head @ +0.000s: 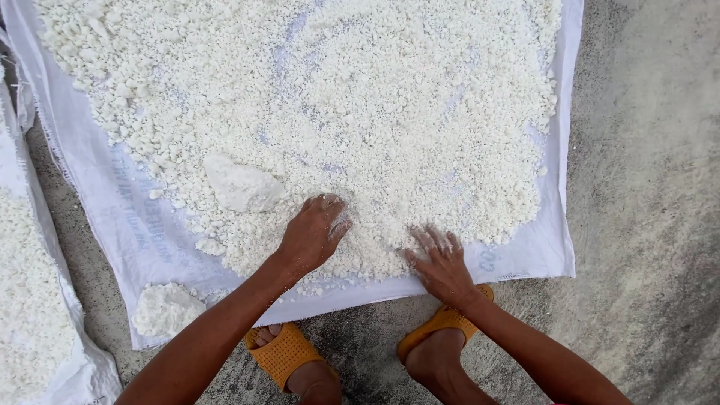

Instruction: The person uses both hands to break up clumps and spread a white granular material evenly across two large white tarps laid on a concrete floor. The person repeatedly picks up clumps, crumbles them, and redistributes the granules to create a uniform layer.

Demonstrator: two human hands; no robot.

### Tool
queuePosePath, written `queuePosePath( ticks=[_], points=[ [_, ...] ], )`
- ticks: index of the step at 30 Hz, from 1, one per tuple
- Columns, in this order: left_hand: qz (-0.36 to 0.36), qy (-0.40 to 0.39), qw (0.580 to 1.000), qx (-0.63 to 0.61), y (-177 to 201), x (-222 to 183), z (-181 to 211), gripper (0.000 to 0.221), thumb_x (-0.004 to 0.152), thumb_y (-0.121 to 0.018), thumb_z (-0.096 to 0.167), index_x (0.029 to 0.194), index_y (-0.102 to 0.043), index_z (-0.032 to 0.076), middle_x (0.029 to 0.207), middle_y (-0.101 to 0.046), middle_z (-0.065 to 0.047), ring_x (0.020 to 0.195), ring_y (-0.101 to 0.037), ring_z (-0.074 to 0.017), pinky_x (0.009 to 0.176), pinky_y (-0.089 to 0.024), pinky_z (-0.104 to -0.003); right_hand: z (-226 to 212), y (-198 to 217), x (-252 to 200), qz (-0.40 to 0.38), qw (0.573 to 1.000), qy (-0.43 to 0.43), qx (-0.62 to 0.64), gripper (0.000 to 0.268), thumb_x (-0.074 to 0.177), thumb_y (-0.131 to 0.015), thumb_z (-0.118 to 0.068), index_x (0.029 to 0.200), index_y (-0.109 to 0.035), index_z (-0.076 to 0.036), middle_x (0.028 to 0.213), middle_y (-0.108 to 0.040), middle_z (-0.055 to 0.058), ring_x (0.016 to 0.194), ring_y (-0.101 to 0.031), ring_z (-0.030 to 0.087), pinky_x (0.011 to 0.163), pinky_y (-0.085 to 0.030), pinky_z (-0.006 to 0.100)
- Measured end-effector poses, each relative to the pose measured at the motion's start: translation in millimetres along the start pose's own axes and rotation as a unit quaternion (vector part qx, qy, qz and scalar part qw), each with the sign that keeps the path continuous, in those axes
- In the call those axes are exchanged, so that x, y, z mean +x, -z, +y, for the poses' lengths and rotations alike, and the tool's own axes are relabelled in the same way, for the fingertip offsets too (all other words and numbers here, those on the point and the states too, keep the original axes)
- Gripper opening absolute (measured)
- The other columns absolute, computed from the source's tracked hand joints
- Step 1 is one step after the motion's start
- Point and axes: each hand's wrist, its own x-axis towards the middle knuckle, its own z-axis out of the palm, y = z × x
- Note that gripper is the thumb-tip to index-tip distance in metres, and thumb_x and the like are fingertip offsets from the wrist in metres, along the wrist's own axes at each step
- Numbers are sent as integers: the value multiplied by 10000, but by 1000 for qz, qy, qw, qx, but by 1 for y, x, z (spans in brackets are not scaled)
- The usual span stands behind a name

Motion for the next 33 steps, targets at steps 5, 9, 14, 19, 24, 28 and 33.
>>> queuePosePath(
  ticks=[5, 9, 14, 19, 24, 28, 33],
  points=[
    [-25, -19, 999, 29, 9, -7, 6, 371, 965, -549, 6, 1326, -635, 9, 1165, -667, -265, 1128, -675, -461, 962, -571, -546, 93, -14, -43, 92, 974, -183, -101, 469, 872, -604, -226, 1340, -583, -256, 1664, -334, 121, 1570, -229, 350, 1206, -235, 587],
    [-18, 28, 999, 7, -11, -2, -14, 399, 948, -636, 80, 1342, -641, 21, 1078, -734, -223, 1007, -734, -424, 851, -619, -505, 82, 8, -12, 49, 946, -320, 14, 853, 828, -763, -258, 1582, -410, -66, 1474, -438, 371, 1459, -321, 567, 1202, -112, 697],
    [-24, 66, 995, 74, 23, -8, 6, 499, 1061, -485, 456, 1147, -729, 29, 785, -742, -256, 751, -761, -437, 645, -632, -516, -6, -17, 55, 90, 981, -156, 75, 856, 965, -365, -677, 1658, -67, -274, 1715, 62, 176, 1558, 84, 413, 1190, 37, 637],
    [28, 6, 996, 81, 3, -30, -26, 276, 988, -556, 159, 1221, -682, 80, 1049, -709, -173, 1046, -684, -396, 879, -568, -543, -10, -7, 109, 81, 994, -53, 49, 817, 918, -203, -808, 1625, -95, -412, 1727, 71, 111, 1571, 58, 386, 1182, 16, 673],
    [101, -6, 993, 60, 46, -54, -22, 280, 970, -573, 50, 1220, -699, 39, 1319, -639, -186, 1308, -552, -444, 1066, -440, -621, 52, 63, 152, 140, 973, -183, 26, 749, 996, -509, -551, 1641, -224, -296, 1721, -27, 129, 1562, 10, 399, 1199, 9, 672],
    [137, 66, 970, 192, 95, -60, -29, 599, 881, -760, 207, 1424, -549, 66, 1477, -476, -224, 1436, -367, -478, 1120, -363, -618, 37, 71, 168, 134, 953, -260, 78, 810, 971, -624, -458, 1620, -347, -59, 1676, -98, 305, 1524, -159, 542, 1205, -66, 717],
    [75, 115, 956, 259, 95, -36, -87, 901, 755, -892, 292, 1529, -450, 157, 1520, -438, -208, 1462, -355, -480, 1173, -311, -621, -80, 45, 162, 88, 987, -100, 89, 778, 955, -538, -481, 1600, -330, -99, 1705, -84, 245, 1574, -23, 446, 1205, 21, 683]
  ],
)
